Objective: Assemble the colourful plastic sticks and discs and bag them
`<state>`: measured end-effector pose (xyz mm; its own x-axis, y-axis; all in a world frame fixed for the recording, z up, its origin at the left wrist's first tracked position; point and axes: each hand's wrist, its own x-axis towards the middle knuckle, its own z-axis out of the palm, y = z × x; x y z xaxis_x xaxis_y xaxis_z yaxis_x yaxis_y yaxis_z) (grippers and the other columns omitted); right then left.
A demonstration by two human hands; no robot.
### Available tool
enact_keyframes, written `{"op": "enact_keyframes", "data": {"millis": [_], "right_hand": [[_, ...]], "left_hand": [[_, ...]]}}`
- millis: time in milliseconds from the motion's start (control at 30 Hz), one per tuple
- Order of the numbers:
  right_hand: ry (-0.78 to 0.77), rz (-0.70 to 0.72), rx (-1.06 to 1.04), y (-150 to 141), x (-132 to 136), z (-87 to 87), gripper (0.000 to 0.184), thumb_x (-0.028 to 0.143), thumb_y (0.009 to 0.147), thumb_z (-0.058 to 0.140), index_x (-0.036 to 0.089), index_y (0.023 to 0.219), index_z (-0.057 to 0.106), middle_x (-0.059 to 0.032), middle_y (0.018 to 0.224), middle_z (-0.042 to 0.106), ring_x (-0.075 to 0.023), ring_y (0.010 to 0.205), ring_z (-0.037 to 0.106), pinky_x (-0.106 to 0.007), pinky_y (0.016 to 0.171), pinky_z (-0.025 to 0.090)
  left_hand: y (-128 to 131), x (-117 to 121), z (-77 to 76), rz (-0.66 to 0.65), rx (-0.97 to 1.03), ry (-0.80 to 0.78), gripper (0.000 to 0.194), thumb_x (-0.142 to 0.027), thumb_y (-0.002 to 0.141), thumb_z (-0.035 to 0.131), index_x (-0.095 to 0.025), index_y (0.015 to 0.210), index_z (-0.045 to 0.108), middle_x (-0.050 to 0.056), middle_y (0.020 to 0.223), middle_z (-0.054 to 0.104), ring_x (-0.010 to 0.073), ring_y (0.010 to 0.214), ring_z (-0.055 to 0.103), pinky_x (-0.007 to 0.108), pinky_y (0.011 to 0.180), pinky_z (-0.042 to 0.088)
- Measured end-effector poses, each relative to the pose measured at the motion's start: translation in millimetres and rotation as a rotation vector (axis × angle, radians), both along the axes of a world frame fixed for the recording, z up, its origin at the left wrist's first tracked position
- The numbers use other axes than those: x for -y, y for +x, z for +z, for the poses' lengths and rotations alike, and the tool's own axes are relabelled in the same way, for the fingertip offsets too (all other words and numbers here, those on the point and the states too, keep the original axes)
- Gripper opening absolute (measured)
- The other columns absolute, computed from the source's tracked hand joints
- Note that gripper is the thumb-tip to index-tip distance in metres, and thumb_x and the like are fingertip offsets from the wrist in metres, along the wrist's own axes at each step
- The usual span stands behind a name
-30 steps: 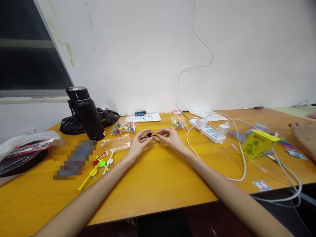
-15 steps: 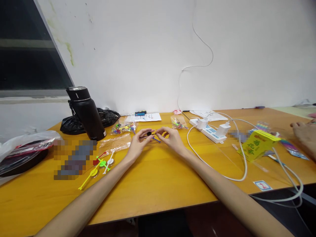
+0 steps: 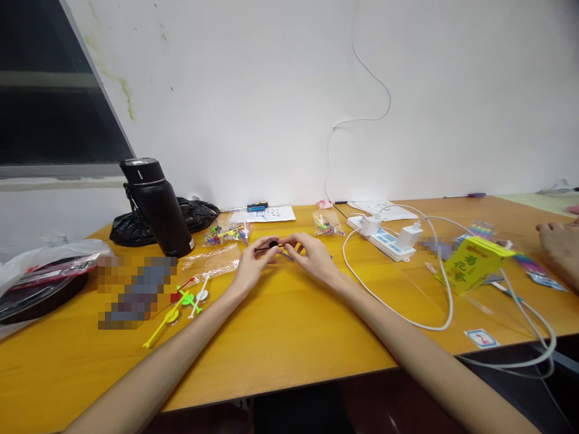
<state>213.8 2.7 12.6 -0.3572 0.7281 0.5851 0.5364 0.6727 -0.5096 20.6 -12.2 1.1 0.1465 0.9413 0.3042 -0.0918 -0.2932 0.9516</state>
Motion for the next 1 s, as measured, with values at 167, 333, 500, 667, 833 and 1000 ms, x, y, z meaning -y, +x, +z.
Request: {"op": "enact_keyframes", "data": {"millis": [167, 333, 500, 667, 833, 1000], "right_hand": [[-0.001, -0.013, 0.057, 0.6, 0.8, -0.9, 0.019, 0.033, 0.099, 0.057, 0.023, 0.106, 0.071, -0.0049, 0.099, 0.073, -0.0167, 0.083, 0.065, -0.028, 0.078, 0.048], [-0.003, -0.008, 0.091, 1.0, 0.6, -0.1, 0.018, 0.034, 0.099, 0.057, 0.023, 0.101, 0.071, -0.0038, 0.095, 0.073, -0.0161, 0.078, 0.064, -0.027, 0.076, 0.047], [0.0, -0.006, 0.093, 0.4, 1.7, 0.9, 0.019, 0.033, 0.1, 0.056, 0.023, 0.103, 0.072, -0.0043, 0.097, 0.074, -0.0168, 0.08, 0.064, -0.027, 0.076, 0.046], [0.005, -0.001, 0.072, -0.1, 0.8, 0.2, 0.019, 0.033, 0.1, 0.057, 0.024, 0.105, 0.072, -0.004, 0.1, 0.075, -0.0171, 0.082, 0.065, -0.027, 0.076, 0.046], [0.013, 0.006, 0.076, 0.8, -1.1, -1.5, 0.019, 0.033, 0.1, 0.058, 0.024, 0.107, 0.073, -0.0037, 0.098, 0.074, -0.0161, 0.08, 0.064, -0.026, 0.075, 0.045], [0.019, 0.003, 0.089, 0.7, -0.5, -0.8, 0.02, 0.035, 0.1, 0.057, 0.023, 0.105, 0.072, -0.0038, 0.095, 0.074, -0.0156, 0.078, 0.064, -0.026, 0.073, 0.045]], "left_hand": [[-0.9, -0.2, 0.0, 0.003, -0.028, 0.006, 0.045, -0.047, 0.081, 0.076, -0.023, 0.118, 0.072, 0.01, 0.126, 0.071, 0.0295, 0.113, 0.067, 0.035, 0.081, 0.06], [-1.8, -1.7, -1.9, 0.002, -0.032, 0.015, 0.044, -0.047, 0.083, 0.075, -0.023, 0.12, 0.072, 0.009, 0.132, 0.069, 0.029, 0.113, 0.067, 0.033, 0.08, 0.06], [-2.4, -3.0, -3.9, 0.005, -0.038, -0.005, 0.045, -0.046, 0.084, 0.074, -0.022, 0.122, 0.07, 0.01, 0.128, 0.071, 0.0283, 0.112, 0.068, 0.032, 0.081, 0.059], [-2.3, -4.7, -5.0, 0.022, -0.033, -0.039, 0.047, -0.046, 0.082, 0.075, -0.02, 0.121, 0.07, 0.011, 0.121, 0.074, 0.0286, 0.11, 0.07, 0.031, 0.079, 0.059], [-2.3, -6.7, -6.9, 0.01, -0.023, -0.051, 0.051, -0.049, 0.08, 0.077, -0.018, 0.121, 0.069, 0.013, 0.125, 0.072, 0.0292, 0.109, 0.071, 0.031, 0.077, 0.059], [-3.3, -5.9, -6.7, -0.012, -0.039, -0.044, 0.054, -0.051, 0.081, 0.075, -0.018, 0.124, 0.068, 0.013, 0.127, 0.072, 0.0286, 0.111, 0.07, 0.031, 0.078, 0.059]]}}
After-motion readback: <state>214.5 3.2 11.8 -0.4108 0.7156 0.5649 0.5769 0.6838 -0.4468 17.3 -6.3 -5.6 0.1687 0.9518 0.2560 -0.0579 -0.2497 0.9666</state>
